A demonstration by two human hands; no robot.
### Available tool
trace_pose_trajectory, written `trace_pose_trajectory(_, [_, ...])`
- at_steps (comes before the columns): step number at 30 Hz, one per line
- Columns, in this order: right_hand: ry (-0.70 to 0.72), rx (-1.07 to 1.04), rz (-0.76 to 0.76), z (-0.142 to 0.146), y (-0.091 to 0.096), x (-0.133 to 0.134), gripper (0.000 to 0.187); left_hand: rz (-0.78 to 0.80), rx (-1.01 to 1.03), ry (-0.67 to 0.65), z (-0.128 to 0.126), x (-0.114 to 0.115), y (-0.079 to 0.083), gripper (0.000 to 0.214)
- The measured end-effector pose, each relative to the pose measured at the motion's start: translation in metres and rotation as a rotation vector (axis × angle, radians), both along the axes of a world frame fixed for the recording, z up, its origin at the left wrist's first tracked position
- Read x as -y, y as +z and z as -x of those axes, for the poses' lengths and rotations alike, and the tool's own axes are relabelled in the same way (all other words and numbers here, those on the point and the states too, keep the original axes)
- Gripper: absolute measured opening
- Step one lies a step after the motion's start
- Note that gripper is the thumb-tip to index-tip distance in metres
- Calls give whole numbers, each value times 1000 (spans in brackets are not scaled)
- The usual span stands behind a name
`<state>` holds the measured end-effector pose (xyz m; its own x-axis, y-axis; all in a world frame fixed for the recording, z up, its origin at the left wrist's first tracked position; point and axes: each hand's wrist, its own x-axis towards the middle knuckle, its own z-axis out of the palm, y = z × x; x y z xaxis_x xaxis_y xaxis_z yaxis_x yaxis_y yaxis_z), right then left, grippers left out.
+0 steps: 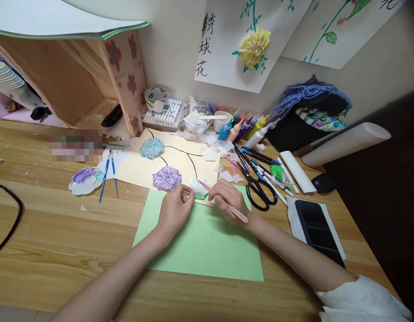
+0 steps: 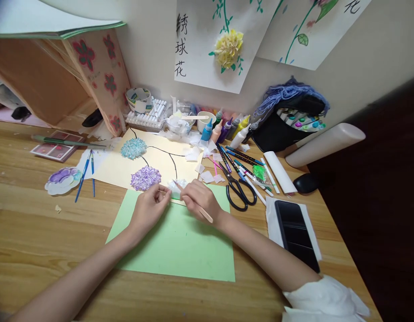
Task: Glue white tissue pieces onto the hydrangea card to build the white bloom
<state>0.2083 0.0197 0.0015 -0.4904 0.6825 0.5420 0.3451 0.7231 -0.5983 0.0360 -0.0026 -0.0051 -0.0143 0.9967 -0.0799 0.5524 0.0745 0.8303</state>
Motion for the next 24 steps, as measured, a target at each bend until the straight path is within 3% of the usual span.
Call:
trace_pose_trajectory(5, [171,65,-68,-2,-3,1,34,2,5,10,0,0,0,16])
trace_pose_trajectory(24, [113,124,-72,6,-5,-8,34,-15,-16,19,1,0,-1,13])
